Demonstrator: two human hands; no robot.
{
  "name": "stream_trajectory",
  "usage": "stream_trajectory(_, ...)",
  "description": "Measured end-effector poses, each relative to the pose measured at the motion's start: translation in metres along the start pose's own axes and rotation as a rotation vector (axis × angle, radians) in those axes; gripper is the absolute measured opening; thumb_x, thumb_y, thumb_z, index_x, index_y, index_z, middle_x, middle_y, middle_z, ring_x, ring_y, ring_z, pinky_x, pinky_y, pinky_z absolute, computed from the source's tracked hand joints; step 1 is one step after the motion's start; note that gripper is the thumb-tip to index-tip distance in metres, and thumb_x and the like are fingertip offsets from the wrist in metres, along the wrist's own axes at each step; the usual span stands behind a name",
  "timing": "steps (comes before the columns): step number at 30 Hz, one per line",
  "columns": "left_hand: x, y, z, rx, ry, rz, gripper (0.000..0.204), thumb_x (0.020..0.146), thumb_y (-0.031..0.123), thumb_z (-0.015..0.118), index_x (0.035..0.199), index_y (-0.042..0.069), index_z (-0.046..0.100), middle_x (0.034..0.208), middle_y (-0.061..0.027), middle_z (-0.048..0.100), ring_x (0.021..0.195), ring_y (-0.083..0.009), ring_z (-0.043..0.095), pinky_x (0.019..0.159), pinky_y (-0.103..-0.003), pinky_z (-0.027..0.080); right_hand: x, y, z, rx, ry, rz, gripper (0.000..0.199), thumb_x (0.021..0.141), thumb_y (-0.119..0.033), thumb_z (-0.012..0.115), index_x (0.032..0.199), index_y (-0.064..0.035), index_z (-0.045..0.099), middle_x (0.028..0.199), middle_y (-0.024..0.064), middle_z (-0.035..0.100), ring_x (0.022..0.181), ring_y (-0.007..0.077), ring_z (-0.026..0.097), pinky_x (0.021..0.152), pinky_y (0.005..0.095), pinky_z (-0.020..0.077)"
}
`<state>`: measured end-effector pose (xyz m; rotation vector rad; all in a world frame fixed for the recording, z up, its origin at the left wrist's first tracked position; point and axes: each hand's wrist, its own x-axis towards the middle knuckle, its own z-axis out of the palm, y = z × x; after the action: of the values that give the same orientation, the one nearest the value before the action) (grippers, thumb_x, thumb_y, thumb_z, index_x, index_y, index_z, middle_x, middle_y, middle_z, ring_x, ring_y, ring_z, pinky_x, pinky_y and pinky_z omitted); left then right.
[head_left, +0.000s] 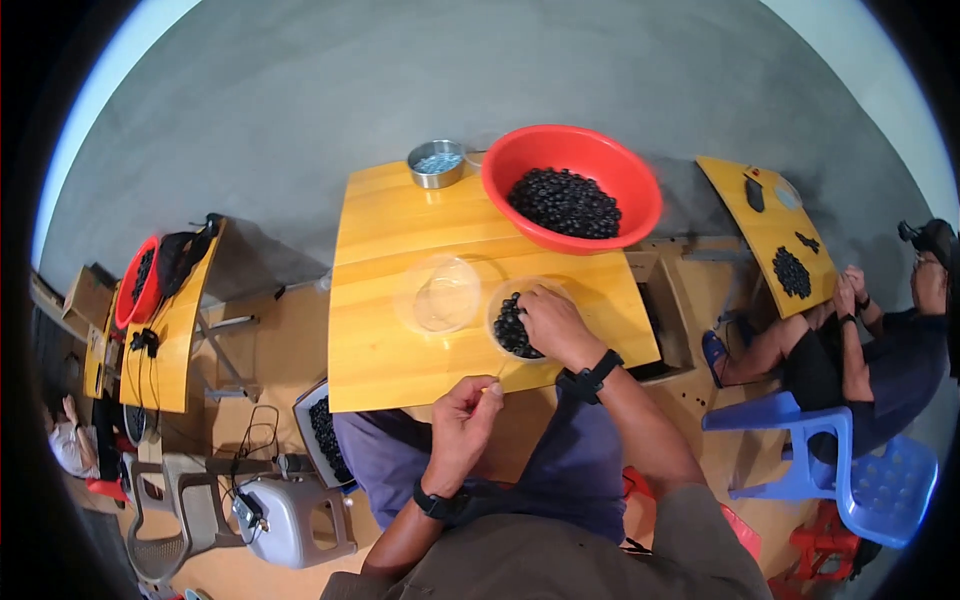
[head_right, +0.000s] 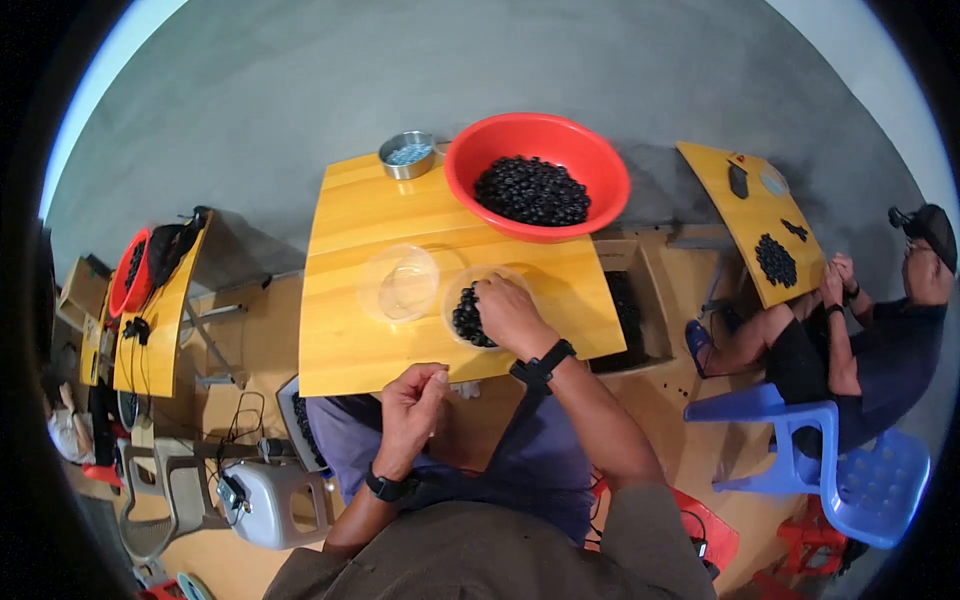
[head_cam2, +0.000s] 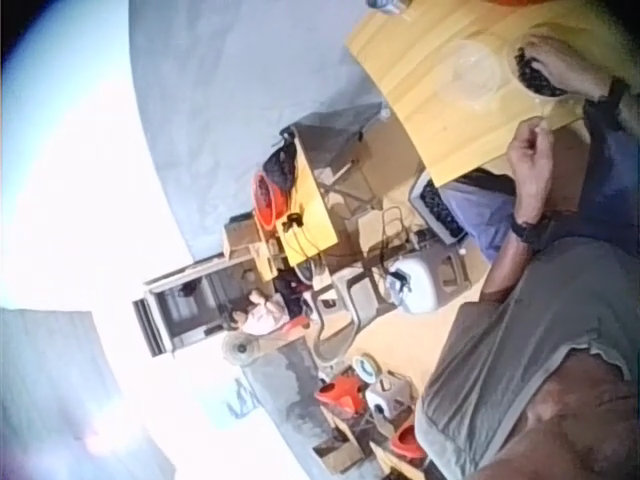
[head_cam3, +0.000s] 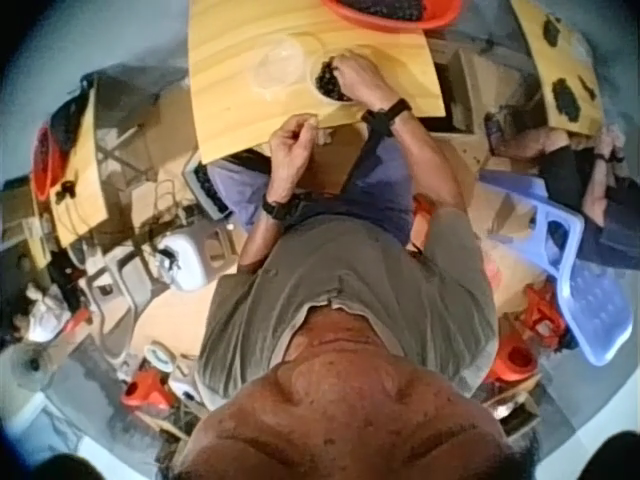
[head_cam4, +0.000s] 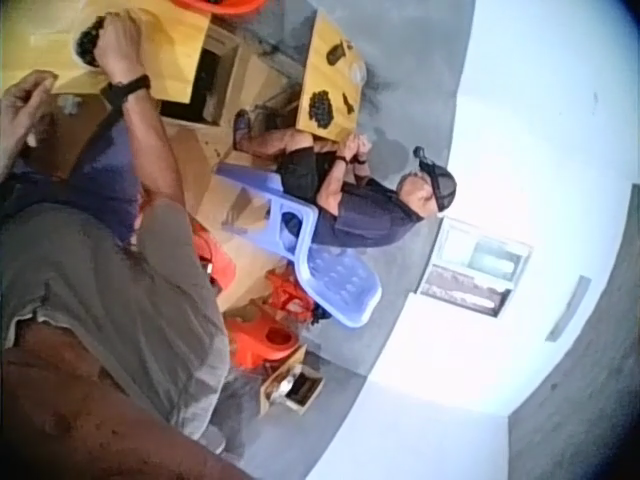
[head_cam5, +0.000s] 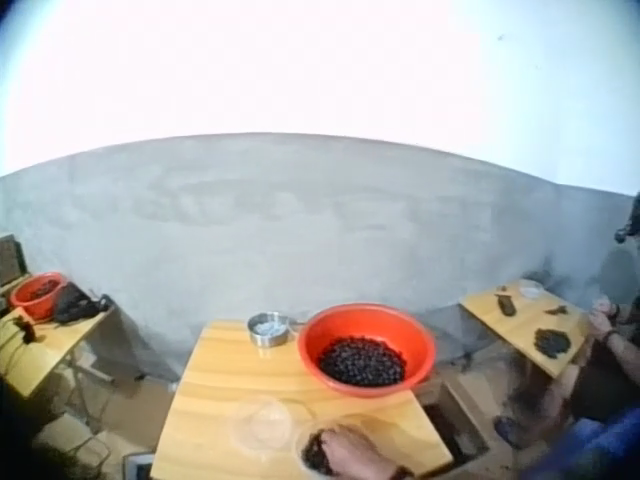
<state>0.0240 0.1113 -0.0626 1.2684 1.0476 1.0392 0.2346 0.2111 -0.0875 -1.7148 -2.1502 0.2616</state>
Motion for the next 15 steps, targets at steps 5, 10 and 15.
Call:
stream_trajectory(5,0.001,0.005,-0.002,-0.084,0.043,-0.022,0.014,0.095,0.011,0.066,0.098,-0.002,0.069,0.077,0.0028,0.064,0.069,-0.0021,0.054,0.062,-0.019,0.043,-0.012,-0.021,-0.020,0.562,0.350,0.081,0.015,0.090,-0.012,0.064,0.097,0.0014,0.063,0.092,0.0141,0.066,0.082,0.0283,0.065,0.073,0.0373,0.0514)
stream_trajectory(10,0.012,0.017,0.000,-0.021,0.088,0.012,0.012,0.091,0.009,0.071,0.097,-0.001,0.070,0.072,0.0067,0.059,0.063,-0.0004,0.048,0.057,-0.018,0.040,-0.030,-0.030,-0.020,1.301,0.214,0.341,0.018,0.097,-0.013,0.061,0.109,-0.0001,0.065,0.091,0.0050,0.067,0.072,0.0091,0.058,0.064,0.0249,0.0480)
stream_trajectory(15,0.028,0.036,0.005,0.029,0.119,0.058,0.014,0.089,0.007,0.072,0.101,0.000,0.070,0.068,0.0083,0.053,0.059,0.0004,0.042,0.054,-0.018,0.036,-0.044,-0.044,-0.030,1.836,0.112,0.397,0.019,0.098,-0.011,0.061,0.114,-0.0023,0.064,0.096,0.0046,0.067,0.075,0.0069,0.057,0.065,0.0214,0.0461)
